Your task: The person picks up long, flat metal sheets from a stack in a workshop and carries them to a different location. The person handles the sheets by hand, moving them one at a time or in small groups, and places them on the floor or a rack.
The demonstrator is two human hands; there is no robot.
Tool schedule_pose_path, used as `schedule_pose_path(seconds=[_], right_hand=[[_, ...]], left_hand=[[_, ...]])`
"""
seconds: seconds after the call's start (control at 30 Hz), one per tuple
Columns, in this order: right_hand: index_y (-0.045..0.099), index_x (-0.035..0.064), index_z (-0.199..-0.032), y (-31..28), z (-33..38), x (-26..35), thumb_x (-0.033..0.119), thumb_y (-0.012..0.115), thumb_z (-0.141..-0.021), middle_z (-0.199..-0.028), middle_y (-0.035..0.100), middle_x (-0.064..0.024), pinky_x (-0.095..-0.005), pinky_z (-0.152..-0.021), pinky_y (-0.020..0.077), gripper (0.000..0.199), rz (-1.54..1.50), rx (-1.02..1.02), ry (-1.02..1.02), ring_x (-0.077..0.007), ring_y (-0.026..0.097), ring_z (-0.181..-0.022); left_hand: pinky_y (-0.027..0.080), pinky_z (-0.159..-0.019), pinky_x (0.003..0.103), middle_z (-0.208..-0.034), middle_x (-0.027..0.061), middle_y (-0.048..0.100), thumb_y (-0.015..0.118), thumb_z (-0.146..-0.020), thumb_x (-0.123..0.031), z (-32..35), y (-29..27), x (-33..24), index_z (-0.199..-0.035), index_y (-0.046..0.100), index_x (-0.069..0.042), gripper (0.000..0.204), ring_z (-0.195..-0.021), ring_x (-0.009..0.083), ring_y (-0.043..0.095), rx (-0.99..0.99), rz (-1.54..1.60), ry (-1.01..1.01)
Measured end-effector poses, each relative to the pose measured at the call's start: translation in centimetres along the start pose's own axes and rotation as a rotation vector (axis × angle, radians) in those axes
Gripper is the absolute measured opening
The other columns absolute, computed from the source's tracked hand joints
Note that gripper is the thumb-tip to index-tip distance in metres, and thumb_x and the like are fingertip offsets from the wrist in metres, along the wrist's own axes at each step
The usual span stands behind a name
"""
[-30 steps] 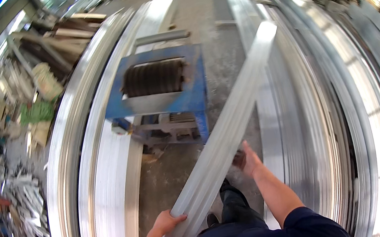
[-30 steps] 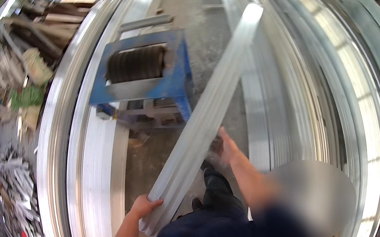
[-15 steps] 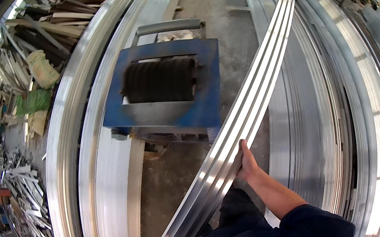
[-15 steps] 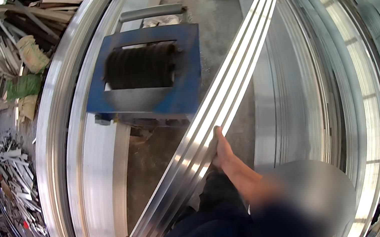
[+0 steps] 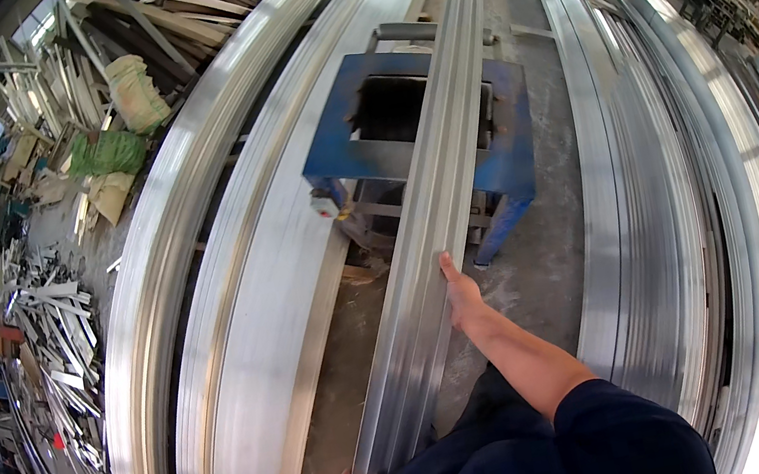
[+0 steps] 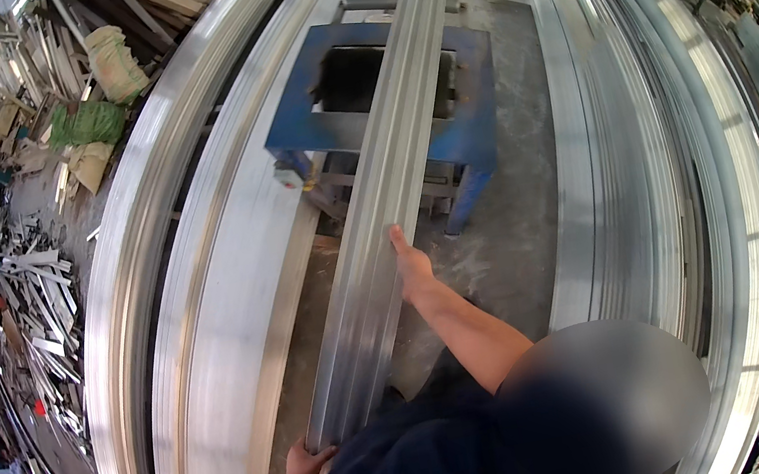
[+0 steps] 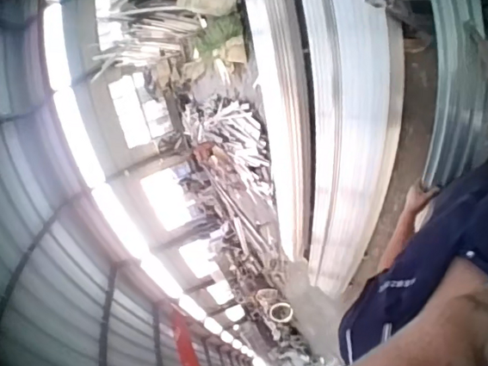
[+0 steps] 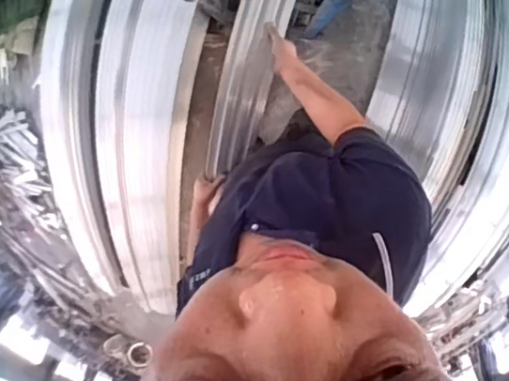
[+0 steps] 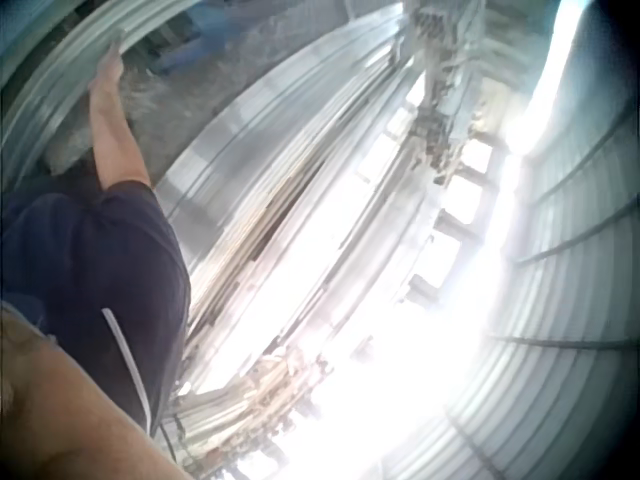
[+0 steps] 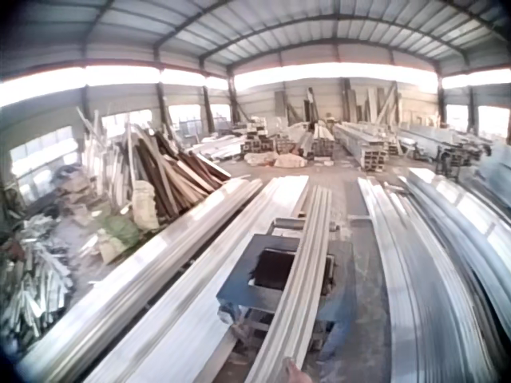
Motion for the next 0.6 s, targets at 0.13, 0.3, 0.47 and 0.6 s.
schedule_pose_path(seconds=[0.13,0.3,0.47,0.6], right_hand=[[0.065,-0.0095,-0.109,5.4,3.4,-3.1,0.066,0.067,-0.08,-0.11,0.067,-0.0196,-0.0409,-0.085,0.0482,0.081,0.456,-0.095,-0.201,-0.0298,0.063,-0.102],[0.064,-0.0099,-0.103,6.7,-0.8,1.3,0.062,0.066,-0.083,-0.101,0.067,-0.0202,-0.0441,-0.075,0.05,0.074,0.599,-0.19,-0.413,-0.0313,0.065,-0.091],[0.057,-0.011,-0.113,3.2,-12.5,10.8,0.052,0.071,-0.083,-0.107,0.065,-0.0258,-0.048,-0.077,0.0517,0.071,0.605,-0.263,-0.672,-0.0352,0.065,-0.094],[0.055,-0.011,-0.118,8.1,-13.0,14.0,0.055,0.068,-0.083,-0.112,0.064,-0.026,-0.0465,-0.08,0.0522,0.076,0.77,-0.399,-0.72,-0.035,0.065,-0.1]], left_hand=[[0.052,-0.08,0.046,-0.091,0.0229,0.07,0.074,-0.067,-0.066,-0.2,-0.8,2.1,-0.096,0.066,0.0,0.072,-0.09,0.0392,0.067,-0.135,-0.074,-0.149],[0.052,-0.079,0.047,-0.091,0.0227,0.069,0.069,-0.07,-0.068,-3.2,-1.6,-3.4,-0.094,0.065,0.001,0.073,-0.091,0.0395,0.067,-0.125,-0.074,-0.13],[0.053,-0.082,0.044,-0.094,0.0224,0.07,0.069,-0.071,-0.066,-6.9,-2.5,-10.2,-0.097,0.066,0.001,0.072,-0.092,0.0381,0.067,-0.079,-0.008,-0.007],[0.053,-0.081,0.044,-0.092,0.0224,0.07,0.069,-0.07,-0.065,-6.8,-2.3,-8.1,-0.097,0.066,0.001,0.071,-0.09,0.0373,0.068,-0.12,-0.019,-0.05]])
Point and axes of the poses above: each hand's wrist, its own z-axis away from the middle knuckle, its own y-axis out of the palm, x = y × z, the point moved 1 cm from there along -z, towards the middle knuckle
